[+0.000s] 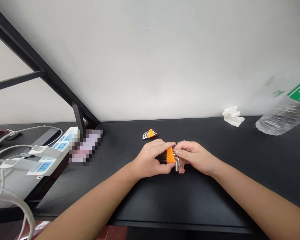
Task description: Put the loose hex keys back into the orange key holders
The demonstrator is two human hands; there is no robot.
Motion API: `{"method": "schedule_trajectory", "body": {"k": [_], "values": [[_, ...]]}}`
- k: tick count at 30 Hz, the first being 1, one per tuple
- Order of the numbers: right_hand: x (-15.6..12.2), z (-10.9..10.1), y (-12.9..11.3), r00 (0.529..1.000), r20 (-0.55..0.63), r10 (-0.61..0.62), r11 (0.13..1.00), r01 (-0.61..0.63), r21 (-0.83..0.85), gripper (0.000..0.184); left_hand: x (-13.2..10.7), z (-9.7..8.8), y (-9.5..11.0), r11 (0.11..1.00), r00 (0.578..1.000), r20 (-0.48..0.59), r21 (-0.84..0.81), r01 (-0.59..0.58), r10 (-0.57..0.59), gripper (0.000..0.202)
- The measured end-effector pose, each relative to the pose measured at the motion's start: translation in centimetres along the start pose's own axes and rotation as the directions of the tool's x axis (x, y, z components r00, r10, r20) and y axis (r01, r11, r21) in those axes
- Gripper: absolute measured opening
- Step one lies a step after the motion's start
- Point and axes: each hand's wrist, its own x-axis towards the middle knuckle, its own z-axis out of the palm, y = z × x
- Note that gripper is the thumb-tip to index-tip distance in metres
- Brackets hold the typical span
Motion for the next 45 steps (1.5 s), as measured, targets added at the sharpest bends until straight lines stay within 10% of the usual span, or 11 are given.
{"method": "schedule_trajectory", "body": {"k": [12,19,24,31,45], "values": [[-0.5,0.6,-0.7,0.973,0.081,0.216,0.976,-0.214,-0.025,0.038,-0.3,-0.4,-0.4,0.988,0.997,-0.019,0.130,0.081,-0.079,0.052],[-0.2,-0.3,-0.2,0.974,0.087,0.210,0.963,-0.222,0.155,0.031,-0.2,-0.7,0.1,0.928,0.935,0.136,-0.140,0.345,-0.327,0.059],[-0.3,-0.6,-0.3,0.974,0.059,0.218,0.976,-0.218,-0.009,0.032,-0.3,-0.7,-0.1,0.866,0.888,0.263,-0.241,0.438,-0.376,0.064],[-0.6,-0.4,-1.1,0.985,0.008,0.174,0.920,-0.160,-0.356,0.040,-0.4,0.1,-0.3,0.903,0.895,0.178,-0.059,0.425,-0.410,0.058],[-0.5,-1.6,-1.1,0.995,-0.003,0.097,0.925,-0.091,-0.370,0.031,-0.1,-0.9,0.0,0.796,0.846,0.368,-0.330,0.507,-0.386,0.049]]}}
